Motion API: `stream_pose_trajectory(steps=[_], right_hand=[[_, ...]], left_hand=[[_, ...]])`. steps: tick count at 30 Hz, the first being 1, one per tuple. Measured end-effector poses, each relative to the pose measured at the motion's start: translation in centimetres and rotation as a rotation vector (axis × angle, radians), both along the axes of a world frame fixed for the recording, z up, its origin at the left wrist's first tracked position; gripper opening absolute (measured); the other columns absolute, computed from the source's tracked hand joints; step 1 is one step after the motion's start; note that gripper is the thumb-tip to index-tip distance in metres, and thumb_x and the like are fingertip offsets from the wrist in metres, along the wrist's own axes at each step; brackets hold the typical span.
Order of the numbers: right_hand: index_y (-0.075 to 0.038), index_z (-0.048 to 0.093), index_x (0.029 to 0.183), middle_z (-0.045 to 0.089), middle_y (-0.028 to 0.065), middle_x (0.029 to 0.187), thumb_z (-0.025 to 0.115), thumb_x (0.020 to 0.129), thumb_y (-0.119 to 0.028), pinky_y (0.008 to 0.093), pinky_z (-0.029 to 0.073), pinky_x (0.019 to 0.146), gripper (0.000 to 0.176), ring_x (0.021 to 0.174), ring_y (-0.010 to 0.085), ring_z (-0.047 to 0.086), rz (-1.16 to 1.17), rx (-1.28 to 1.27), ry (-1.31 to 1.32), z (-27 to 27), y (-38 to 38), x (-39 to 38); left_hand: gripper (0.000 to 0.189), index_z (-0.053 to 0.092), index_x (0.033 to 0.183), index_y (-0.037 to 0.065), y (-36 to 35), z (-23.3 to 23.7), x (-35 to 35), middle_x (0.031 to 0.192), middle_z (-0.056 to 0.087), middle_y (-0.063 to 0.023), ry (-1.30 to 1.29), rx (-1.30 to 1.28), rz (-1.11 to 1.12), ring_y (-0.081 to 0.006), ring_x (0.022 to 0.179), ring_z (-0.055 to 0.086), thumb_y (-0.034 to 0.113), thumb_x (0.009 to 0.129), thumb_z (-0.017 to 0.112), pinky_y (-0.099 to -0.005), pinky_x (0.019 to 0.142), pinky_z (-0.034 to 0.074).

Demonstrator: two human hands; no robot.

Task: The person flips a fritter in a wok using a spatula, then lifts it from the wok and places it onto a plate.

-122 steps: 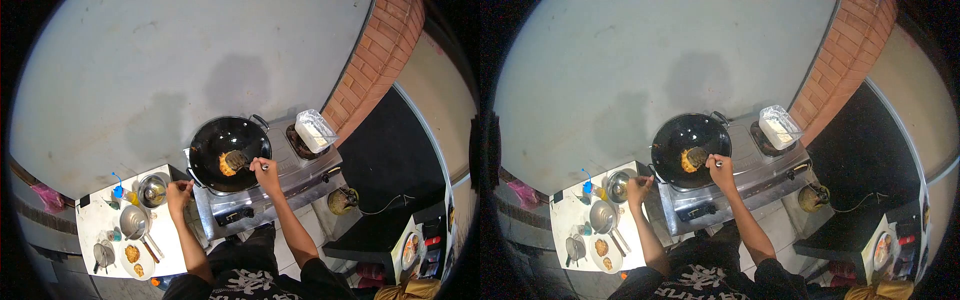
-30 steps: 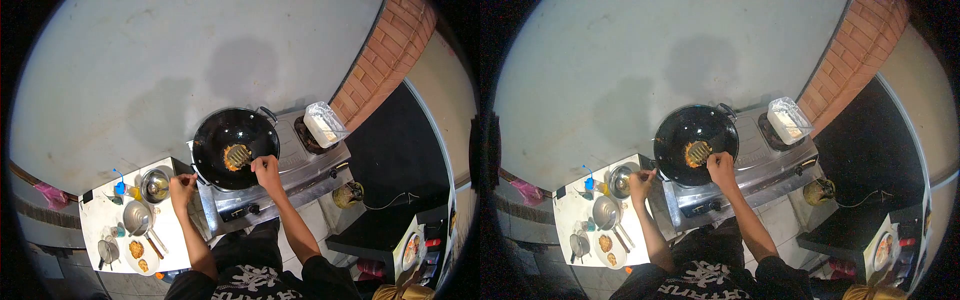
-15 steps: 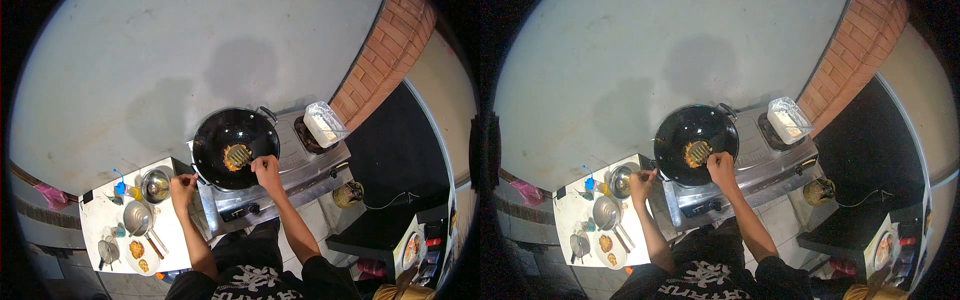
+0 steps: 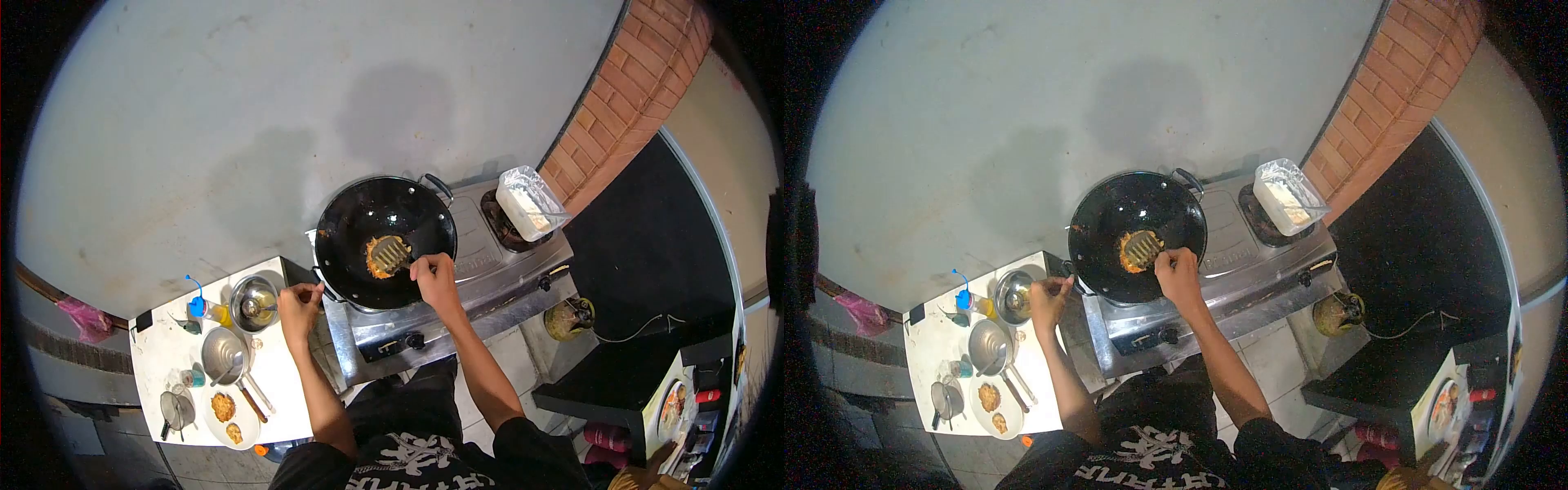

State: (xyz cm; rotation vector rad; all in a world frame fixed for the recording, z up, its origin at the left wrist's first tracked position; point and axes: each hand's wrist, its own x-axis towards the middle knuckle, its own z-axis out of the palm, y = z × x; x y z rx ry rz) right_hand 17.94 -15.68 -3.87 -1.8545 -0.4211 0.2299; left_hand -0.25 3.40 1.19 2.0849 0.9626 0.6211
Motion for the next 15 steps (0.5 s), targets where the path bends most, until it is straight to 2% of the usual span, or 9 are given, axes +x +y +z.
stream_pose_trajectory(steps=[3,5,9,11,15], right_hand=[[0.008,0.063,0.071,0.061,0.0265,0.086,0.057,0.081,-0.019,0.0466,0.043,0.082,0.029,0.09,0.0394,0.057,-0.038,0.008,-0.049,0.2,0.0,-0.1],[0.008,0.063,0.072,0.062,0.0268,0.084,0.057,0.081,-0.019,0.0462,0.044,0.081,0.029,0.089,0.0394,0.057,0.029,0.023,0.031,1.4,-0.3,-0.3],[0.008,0.063,0.072,0.062,0.0264,0.081,0.057,0.081,-0.019,0.0462,0.044,0.08,0.029,0.086,0.0389,0.058,-0.046,0.015,-0.057,0.0,0.0,-0.1],[0.008,0.064,0.077,0.062,0.0263,0.084,0.058,0.081,-0.02,0.0467,0.044,0.081,0.029,0.088,0.0389,0.057,0.078,0.008,0.066,1.5,-0.4,-0.1],[0.008,0.064,0.082,0.061,0.0261,0.089,0.059,0.081,-0.022,0.0467,0.043,0.083,0.03,0.092,0.039,0.056,0.031,-0.001,0.03,-0.3,-0.1,0.1]], left_hand=[[0.024,0.068,0.078,-0.007,-0.2,0.3,0.0,0.062,0.065,-0.0146,0.005,0.0,0.006,-0.0166,0.054,0.063,0.016,0.079,0.076,-0.0295,0.054,0.048],[0.024,0.068,0.078,-0.007,-0.2,0.3,0.0,0.062,0.065,-0.0146,-0.001,0.007,0.007,-0.0163,0.054,0.063,0.016,0.079,0.076,-0.0295,0.054,0.048],[0.024,0.068,0.078,-0.007,-0.1,-0.2,0.0,0.061,0.065,-0.014,-0.018,0.006,0.013,-0.0152,0.053,0.061,0.016,0.078,0.076,-0.0296,0.054,0.047],[0.025,0.068,0.078,-0.007,-0.1,-0.3,0.0,0.061,0.065,-0.0138,-0.023,0.003,0.019,-0.015,0.052,0.061,0.016,0.078,0.076,-0.0295,0.054,0.047],[0.025,0.068,0.077,-0.007,0.0,-0.2,0.1,0.06,0.064,-0.013,-0.014,-0.01,0.025,-0.015,0.052,0.06,0.017,0.078,0.076,-0.0293,0.055,0.047]])
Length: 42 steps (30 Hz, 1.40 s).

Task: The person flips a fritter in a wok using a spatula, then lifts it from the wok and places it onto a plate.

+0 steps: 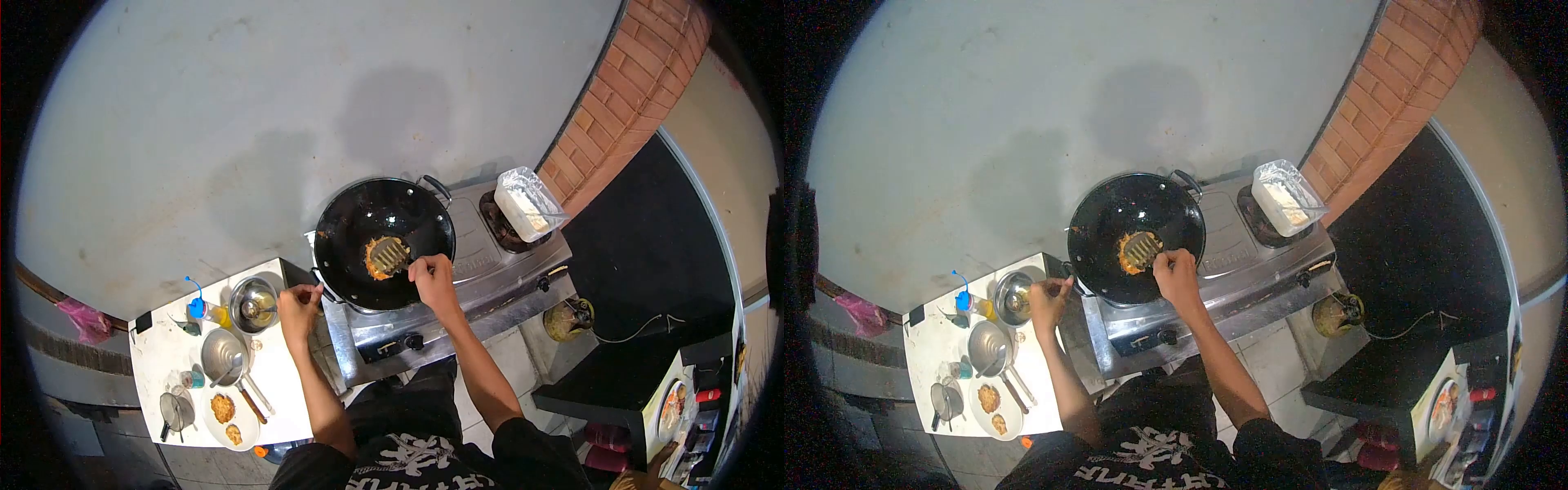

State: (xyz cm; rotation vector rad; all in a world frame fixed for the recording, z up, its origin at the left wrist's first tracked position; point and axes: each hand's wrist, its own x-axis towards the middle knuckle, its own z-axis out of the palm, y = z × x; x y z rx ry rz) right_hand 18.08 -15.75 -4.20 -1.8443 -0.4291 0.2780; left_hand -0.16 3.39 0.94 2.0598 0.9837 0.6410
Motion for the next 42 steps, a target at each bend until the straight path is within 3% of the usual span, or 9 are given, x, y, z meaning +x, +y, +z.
stream_pose_trajectory(steps=[8,42], right_hand=[[0.007,0.059,0.09,0.059,0.0264,0.094,0.059,0.082,-0.022,0.0471,0.042,0.086,0.03,0.094,0.0402,0.054,-0.006,-0.01,0.005,-1.4,0.0,0.3],[0.007,0.062,0.089,0.061,0.027,0.094,0.058,0.083,-0.022,0.0479,0.043,0.086,0.03,0.095,0.041,0.055,-0.022,-0.044,-0.036,0.0,-0.1,-0.3]], left_hand=[[0.025,0.068,0.077,-0.007,-0.1,0.2,0.0,0.059,0.064,-0.0112,-0.003,-0.041,-0.008,-0.0129,0.051,0.059,0.017,0.079,0.076,-0.0279,0.051,0.046],[0.028,0.069,0.077,-0.005,0.1,-0.2,-0.3,0.062,0.065,-0.0116,-0.005,-0.003,-0.024,-0.0157,0.054,0.058,0.022,0.08,0.075,-0.0309,0.056,0.046]])
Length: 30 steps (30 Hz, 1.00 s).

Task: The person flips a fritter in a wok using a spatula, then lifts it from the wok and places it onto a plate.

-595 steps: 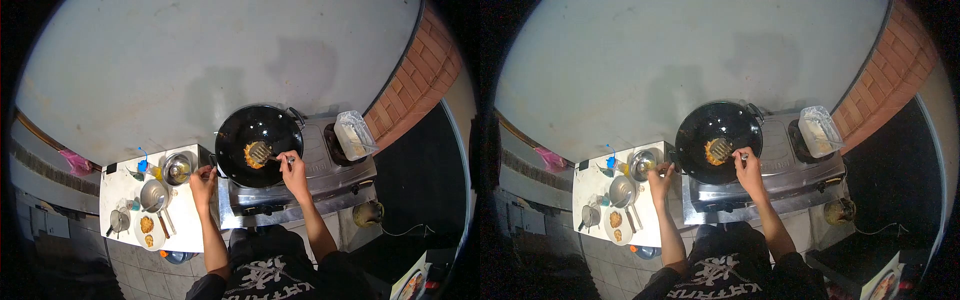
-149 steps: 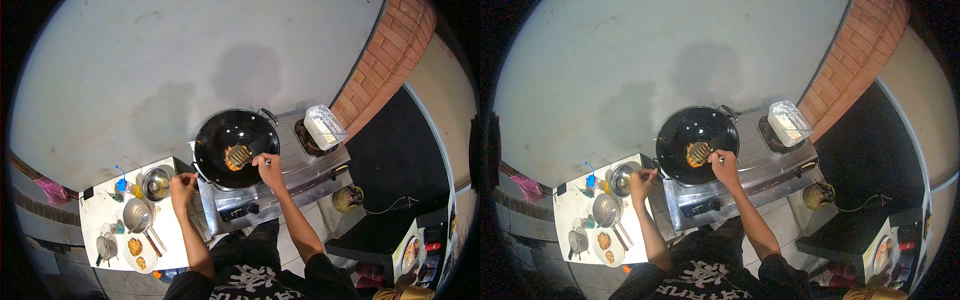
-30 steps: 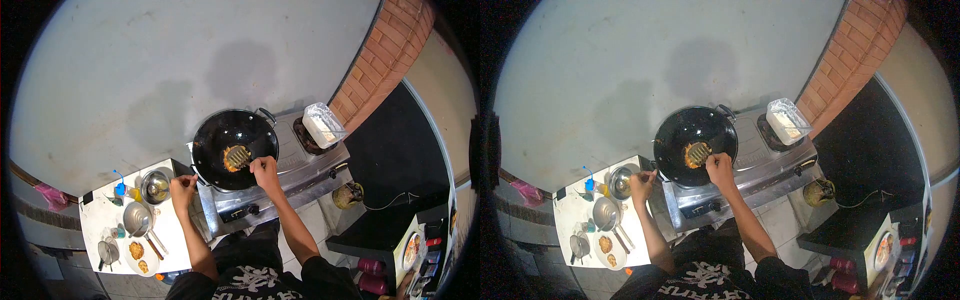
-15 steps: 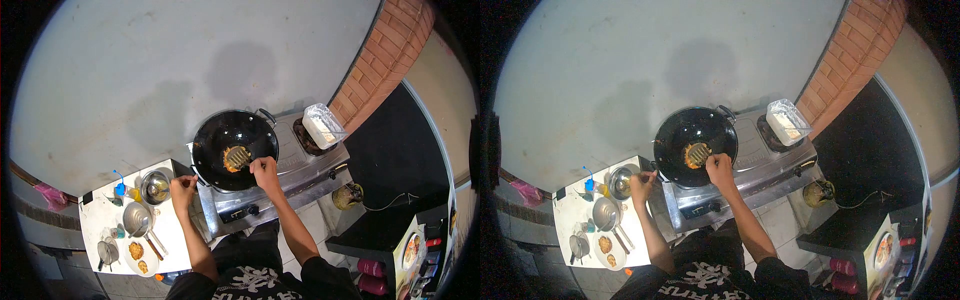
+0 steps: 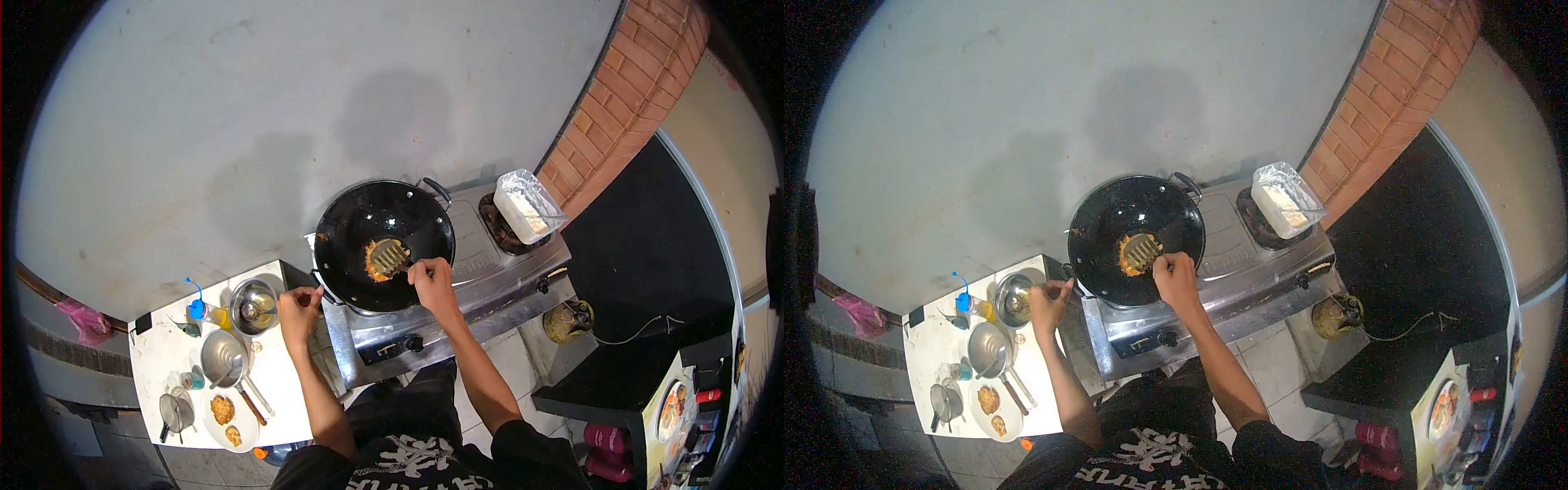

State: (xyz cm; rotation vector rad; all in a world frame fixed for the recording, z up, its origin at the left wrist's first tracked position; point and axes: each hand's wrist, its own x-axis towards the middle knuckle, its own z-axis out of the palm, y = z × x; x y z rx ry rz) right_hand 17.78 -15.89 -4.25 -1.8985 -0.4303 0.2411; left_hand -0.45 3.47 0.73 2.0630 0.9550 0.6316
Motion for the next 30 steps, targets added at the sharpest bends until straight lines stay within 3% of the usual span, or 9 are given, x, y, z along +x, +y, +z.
stream_pose_trajectory(steps=[5,11,19,30], right_hand=[[0.007,0.063,0.09,0.061,0.027,0.094,0.057,0.084,-0.023,0.048,0.043,0.085,0.031,0.095,0.0415,0.056,0.031,-0.009,0.027,1.2,0.1,0.0],[0.004,0.06,0.089,0.061,0.0257,0.093,0.057,0.085,-0.022,0.0485,0.043,0.084,0.027,0.094,0.0412,0.056,0.013,0.025,-0.036,-1.3,0.2,0.5],[0.003,0.057,0.088,0.061,0.0228,0.091,0.057,0.086,-0.02,0.0485,0.042,0.082,0.023,0.092,0.0404,0.055,0.016,0.076,-0.092,-1.6,0.3,0.3],[0.004,0.063,0.085,0.061,0.0244,0.092,0.057,0.085,-0.022,0.0485,0.043,0.083,0.027,0.094,0.0411,0.056,-0.051,0.08,-0.071,-0.9,0.6,-0.1]], left_hand=[[0.024,0.069,0.079,-0.006,-0.1,0.2,0.1,0.063,0.066,-0.0135,0.001,0.01,-0.003,-0.0156,0.054,0.062,0.017,0.078,0.076,-0.0291,0.055,0.048],[0.025,0.069,0.079,-0.006,-0.1,0.1,0.0,0.061,0.065,-0.0139,0.008,0.037,-0.006,-0.016,0.053,0.061,0.018,0.078,0.076,-0.0293,0.055,0.048],[0.023,0.068,0.08,-0.007,-0.7,1.1,0.0,0.059,0.063,-0.0114,-0.009,-0.012,-0.016,-0.0115,0.051,0.058,0.015,0.08,0.075,-0.0277,0.051,0.046],[0.027,0.068,0.081,-0.006,-0.4,0.9,-0.2,0.06,0.062,-0.0087,0.004,-0.033,-0.033,-0.0128,0.054,0.057,0.02,0.079,0.076,-0.0288,0.054,0.046]])
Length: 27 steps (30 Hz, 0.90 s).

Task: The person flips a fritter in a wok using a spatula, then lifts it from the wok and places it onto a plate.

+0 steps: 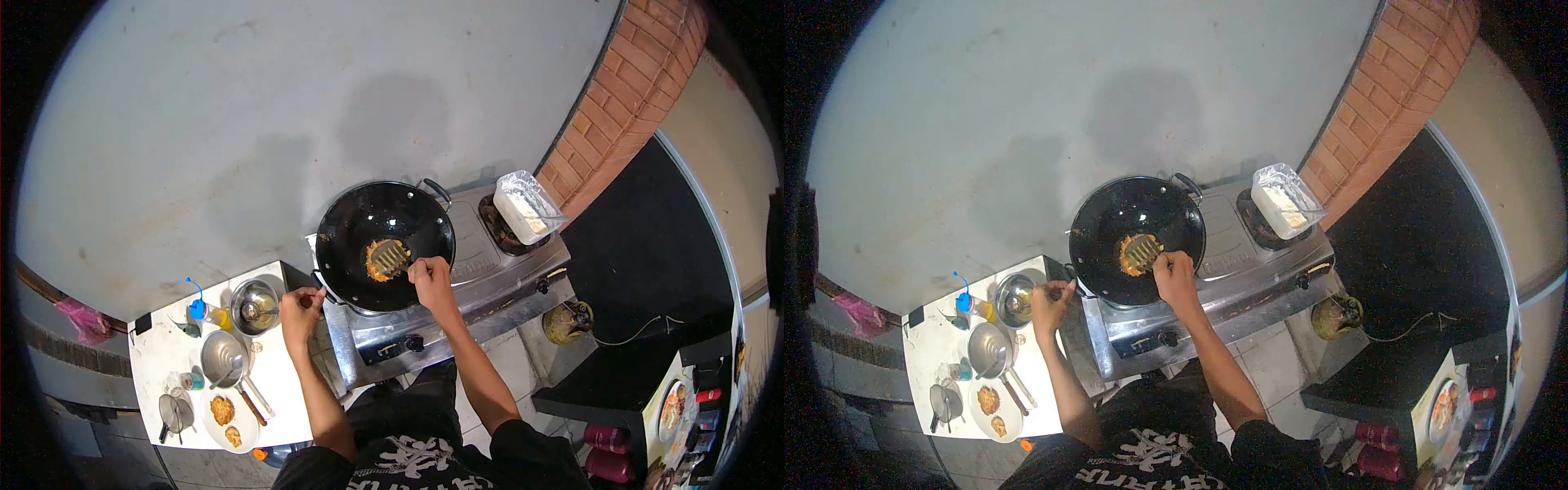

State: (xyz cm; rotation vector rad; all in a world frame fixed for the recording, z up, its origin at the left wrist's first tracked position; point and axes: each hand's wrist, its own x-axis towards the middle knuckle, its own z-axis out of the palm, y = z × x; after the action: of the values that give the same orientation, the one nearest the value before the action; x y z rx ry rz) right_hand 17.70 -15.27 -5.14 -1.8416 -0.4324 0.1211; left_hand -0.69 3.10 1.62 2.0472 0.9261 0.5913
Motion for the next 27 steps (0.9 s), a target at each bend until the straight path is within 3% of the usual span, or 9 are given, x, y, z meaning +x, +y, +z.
stream_pose_trajectory(steps=[3,5,6,9,14,16,20,22,27], right_hand=[[0.005,0.065,0.078,0.064,0.0225,0.084,0.056,0.084,-0.02,0.0451,0.045,0.079,0.027,0.085,0.0365,0.06,-0.017,-0.021,0.0,0.6,0.1,0.1],[0.006,0.064,0.07,0.065,0.0167,0.07,0.054,0.083,-0.017,0.0387,0.047,0.07,0.028,0.071,0.026,0.062,0.053,0.056,0.098,2.6,-0.2,0.1],[0.006,0.064,0.07,0.065,0.0167,0.07,0.054,0.083,-0.017,0.0387,0.047,0.07,0.028,0.071,0.026,0.062,0.057,0.056,0.098,3.3,-0.3,0.2],[0.006,0.061,0.063,0.061,0.0082,0.06,0.051,0.083,-0.012,0.0293,0.043,0.058,0.029,0.06,0.0124,0.055,0.09,0.169,0.121,5.1,-0.6,1.0],[0.004,0.06,0.061,0.062,0.0035,0.061,0.052,0.084,-0.01,0.0252,0.039,0.055,0.029,0.058,0.0087,0.053,0.046,0.247,0.318,7.8,-1.1,1.9],[0.004,0.058,0.06,0.059,0.0026,0.059,0.055,0.086,-0.01,0.0256,0.038,0.053,0.031,0.056,0.008,0.05,0.053,0.305,0.16,7.8,-1.0,2.4],[0.004,0.057,0.059,0.055,0.0014,0.057,0.057,0.089,-0.012,0.0259,0.036,0.053,0.034,0.055,0.007,0.048,0.055,0.291,0.108,8.4,-1.3,2.5],[0.003,0.055,0.057,0.053,0.0004,0.056,0.057,0.091,-0.014,0.0261,0.036,0.053,0.038,0.056,0.0062,0.046,0.055,0.264,0.088,8.5,-1.5,2.4],[0.003,0.054,0.057,0.052,-0.0006,0.054,0.056,0.092,-0.012,0.0264,0.035,0.05,0.038,0.053,0.0056,0.045,0.08,0.276,0.009,6.5,-1.3,3.1]], left_hand=[[0.028,0.069,0.08,-0.006,0.2,-0.3,-0.1,0.061,0.06,-0.0059,0.018,-0.041,0.0,-0.0117,0.057,0.054,0.021,0.079,0.076,-0.029,0.056,0.044],[0.028,0.068,0.08,-0.006,0.4,-0.7,-0.2,0.06,0.06,-0.0052,0.022,-0.024,0.005,-0.0113,0.056,0.053,0.021,0.078,0.077,-0.0289,0.056,0.044],[0.028,0.069,0.08,-0.006,0.5,-0.8,-0.3,0.061,0.061,-0.0055,0.024,-0.018,-0.005,-0.0114,0.057,0.054,0.021,0.078,0.077,-0.0287,0.057,0.044],[0.029,0.069,0.081,-0.005,0.6,-0.6,-0.4,0.063,0.062,-0.0062,0.03,-0.035,-0.013,-0.012,0.058,0.055,0.022,0.078,0.077,-0.0285,0.058,0.045],[0.031,0.07,0.083,-0.005,0.6,0.8,-0.7,0.065,0.064,-0.0077,0.023,-0.076,-0.015,-0.0135,0.061,0.058,0.024,0.078,0.077,-0.0295,0.061,0.047],[0.032,0.07,0.083,-0.005,0.7,1.5,-0.6,0.066,0.065,-0.0084,0.044,-0.126,-0.026,-0.0147,0.061,0.059,0.026,0.078,0.077,-0.0307,0.061,0.047],[0.033,0.07,0.083,-0.005,1.0,1.3,-0.6,0.068,0.066,-0.0091,0.033,-0.121,-0.032,-0.0151,0.061,0.059,0.027,0.077,0.077,-0.031,0.061,0.048],[0.027,0.069,0.082,-0.006,1.0,1.2,-0.6,0.055,0.058,-0.0063,0.005,-0.062,-0.055,-0.0102,0.045,0.051,0.02,0.081,0.075,-0.0275,0.045,0.041],[0.028,0.069,0.08,-0.006,1.7,0.4,-0.3,0.059,0.062,-0.0104,0.037,-0.082,-0.045,-0.0138,0.053,0.058,0.021,0.078,0.076,-0.0294,0.054,0.046]])
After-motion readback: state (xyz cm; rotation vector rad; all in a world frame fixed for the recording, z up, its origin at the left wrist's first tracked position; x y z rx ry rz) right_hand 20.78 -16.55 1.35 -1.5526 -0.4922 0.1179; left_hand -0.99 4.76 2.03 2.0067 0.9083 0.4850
